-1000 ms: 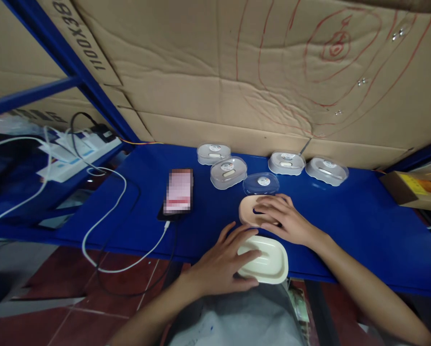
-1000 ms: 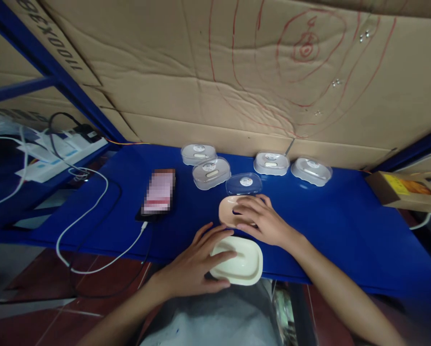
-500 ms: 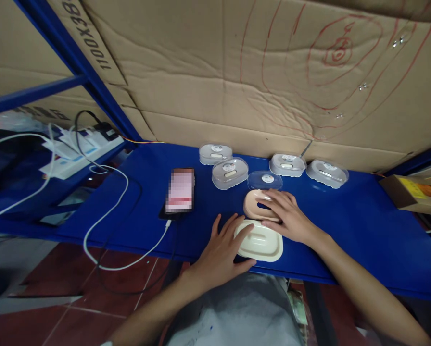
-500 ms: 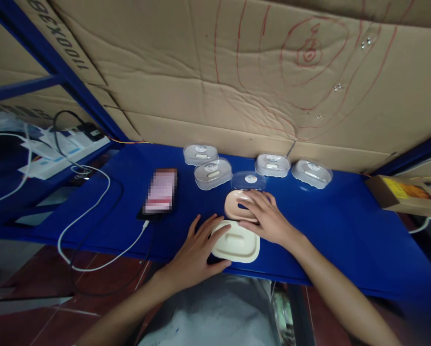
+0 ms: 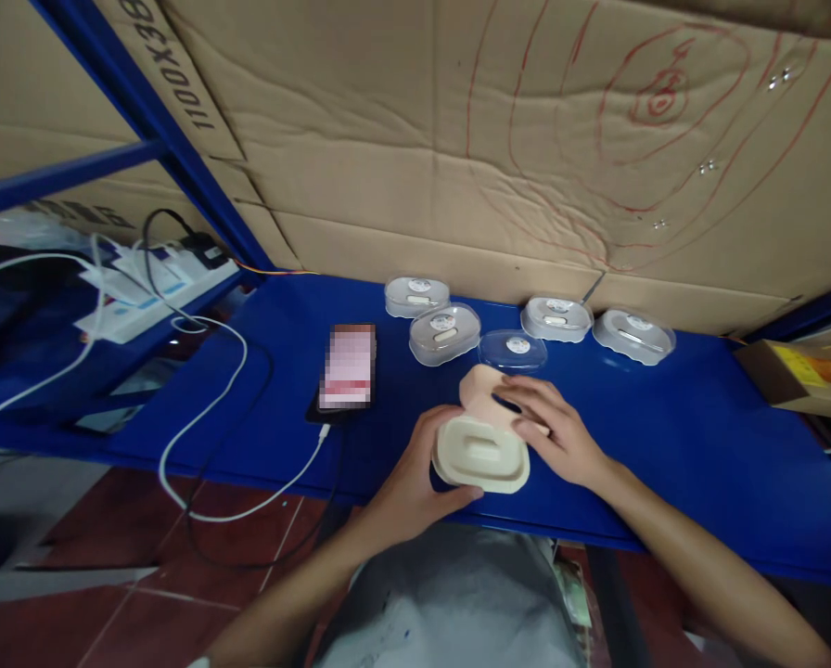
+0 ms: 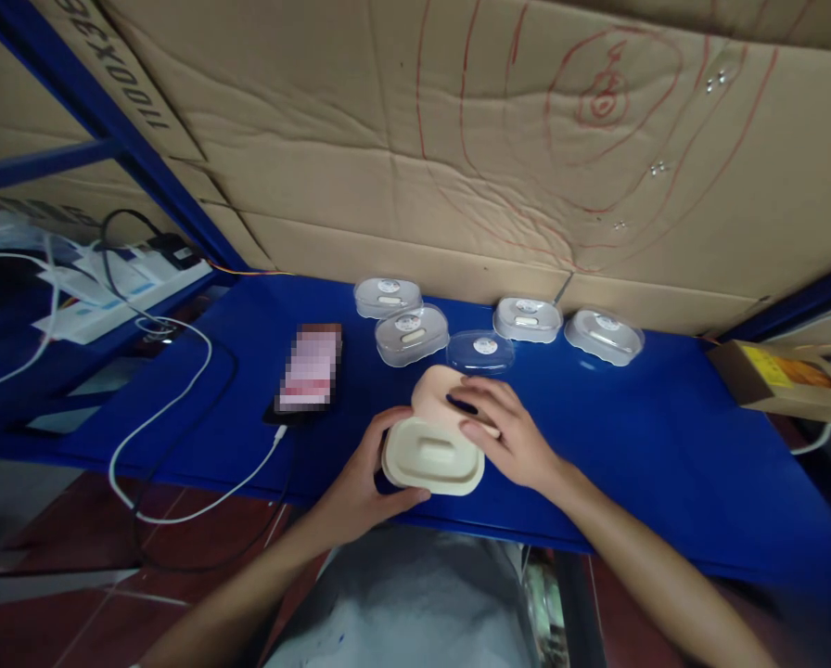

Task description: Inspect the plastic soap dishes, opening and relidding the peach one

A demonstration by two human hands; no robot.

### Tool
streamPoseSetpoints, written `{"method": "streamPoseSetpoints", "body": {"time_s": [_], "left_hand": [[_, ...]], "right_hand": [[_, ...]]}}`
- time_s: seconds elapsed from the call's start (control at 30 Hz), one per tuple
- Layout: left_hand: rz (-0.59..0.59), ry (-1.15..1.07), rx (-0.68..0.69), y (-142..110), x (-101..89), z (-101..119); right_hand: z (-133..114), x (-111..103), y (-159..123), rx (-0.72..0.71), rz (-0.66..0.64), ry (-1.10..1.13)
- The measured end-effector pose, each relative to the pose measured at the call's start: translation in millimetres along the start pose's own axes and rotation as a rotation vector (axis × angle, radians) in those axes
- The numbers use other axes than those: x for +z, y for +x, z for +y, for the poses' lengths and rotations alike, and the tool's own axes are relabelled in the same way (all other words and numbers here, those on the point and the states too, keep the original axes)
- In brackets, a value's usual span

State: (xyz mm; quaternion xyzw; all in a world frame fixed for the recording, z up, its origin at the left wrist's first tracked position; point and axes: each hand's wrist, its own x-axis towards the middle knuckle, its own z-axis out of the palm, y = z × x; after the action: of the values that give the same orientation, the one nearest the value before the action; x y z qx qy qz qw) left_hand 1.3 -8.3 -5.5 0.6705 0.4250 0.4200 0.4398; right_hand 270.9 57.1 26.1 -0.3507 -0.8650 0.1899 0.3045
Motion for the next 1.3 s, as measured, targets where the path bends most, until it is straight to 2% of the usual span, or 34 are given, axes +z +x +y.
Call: {"method": "streamPoseSetpoints", "body": {"time_s": [0.17,0.3,0.47,0.77,1.0,1.17,1.3], "left_hand": [[0.115,-0.229,-0.090,0,7.7,-4],[0.153,-0.363,-0.109,3,11.5,-5],[0.192,-0.413,-0.118,6,10.3,-4],[0.168,-0.235,-0.103,3,12.1,-9],[0.173,-0.356,-0.125,3,12.1,-8],[0.132,-0.437,-0.127,4,11.2,-5],[0.130,-0.462,-0.178,4,9.4,-3]], "right_hand": [[-15,12,-3,-0.168,-0.165,-0.076],[-21,14,-1,-0.183,-0.169,-0.137],[-22,10,0,-0.201,-0.137,-0.200],[-24,14,-1,-0.256,-0.198,-0.325],[-26,10,-1,-0.253,-0.194,-0.353],[-23,15,0,-0.243,-0.200,-0.285],[-22,9,0,-0.232,-0.244,-0.206]]}}
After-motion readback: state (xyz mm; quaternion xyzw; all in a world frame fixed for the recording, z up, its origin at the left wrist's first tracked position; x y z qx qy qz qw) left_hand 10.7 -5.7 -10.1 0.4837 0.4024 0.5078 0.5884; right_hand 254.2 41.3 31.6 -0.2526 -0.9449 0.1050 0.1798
